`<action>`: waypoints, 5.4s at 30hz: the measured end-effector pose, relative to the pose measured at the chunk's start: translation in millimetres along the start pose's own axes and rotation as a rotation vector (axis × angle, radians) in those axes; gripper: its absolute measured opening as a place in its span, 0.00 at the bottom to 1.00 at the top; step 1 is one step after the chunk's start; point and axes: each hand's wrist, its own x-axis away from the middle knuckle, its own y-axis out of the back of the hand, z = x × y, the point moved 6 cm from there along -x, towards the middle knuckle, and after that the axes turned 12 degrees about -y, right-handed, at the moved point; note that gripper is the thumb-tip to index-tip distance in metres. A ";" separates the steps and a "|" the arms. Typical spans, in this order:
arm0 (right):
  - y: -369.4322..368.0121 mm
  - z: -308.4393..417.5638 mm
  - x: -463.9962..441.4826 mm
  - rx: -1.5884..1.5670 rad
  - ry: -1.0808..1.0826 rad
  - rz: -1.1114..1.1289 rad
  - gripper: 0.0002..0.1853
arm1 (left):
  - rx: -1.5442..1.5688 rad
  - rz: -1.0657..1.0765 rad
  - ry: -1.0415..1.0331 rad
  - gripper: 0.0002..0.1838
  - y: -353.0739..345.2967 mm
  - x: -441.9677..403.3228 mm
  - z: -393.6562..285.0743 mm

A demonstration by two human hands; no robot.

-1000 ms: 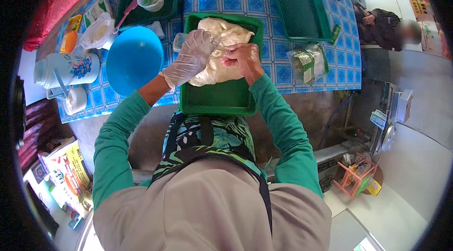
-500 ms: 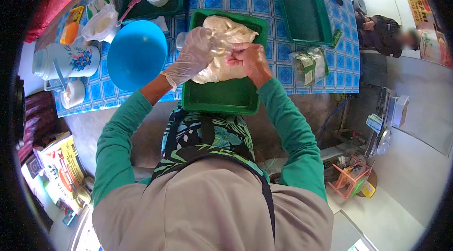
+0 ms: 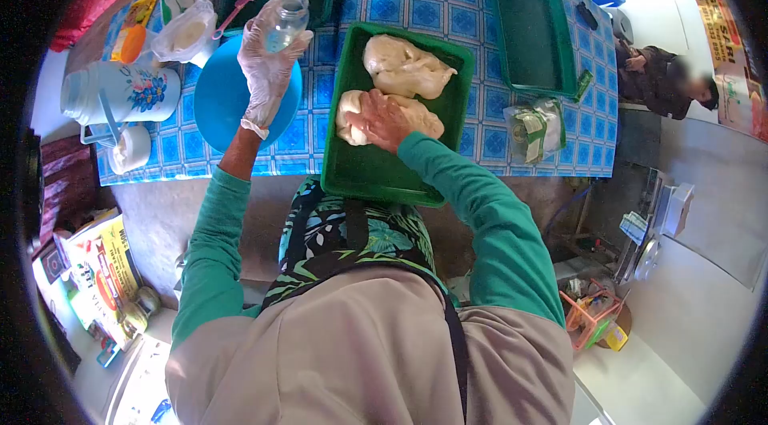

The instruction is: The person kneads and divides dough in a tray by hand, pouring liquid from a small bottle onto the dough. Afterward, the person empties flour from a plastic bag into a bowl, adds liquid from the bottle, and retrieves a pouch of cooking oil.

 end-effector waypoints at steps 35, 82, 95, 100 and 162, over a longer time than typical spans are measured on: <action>26.7 -80.7 74.4 -0.610 -0.852 -0.190 0.12 | 0.322 -0.234 0.170 0.32 24.2 -58.5 154.8; 64.2 -23.1 73.7 0.004 -0.778 -0.641 0.21 | -0.407 0.015 0.282 0.35 81.7 -33.8 160.7; 37.8 -54.6 26.3 -0.336 -0.719 -0.455 0.16 | 0.307 0.555 0.602 0.26 -65.4 169.4 -11.9; 58.3 17.2 102.1 -0.141 -0.754 -0.691 0.15 | 0.163 0.566 0.315 0.29 -64.0 202.2 -28.1; -0.3 -46.4 109.2 -0.125 -0.196 -0.159 0.16 | -0.847 0.236 0.164 0.13 -135.9 214.3 -70.2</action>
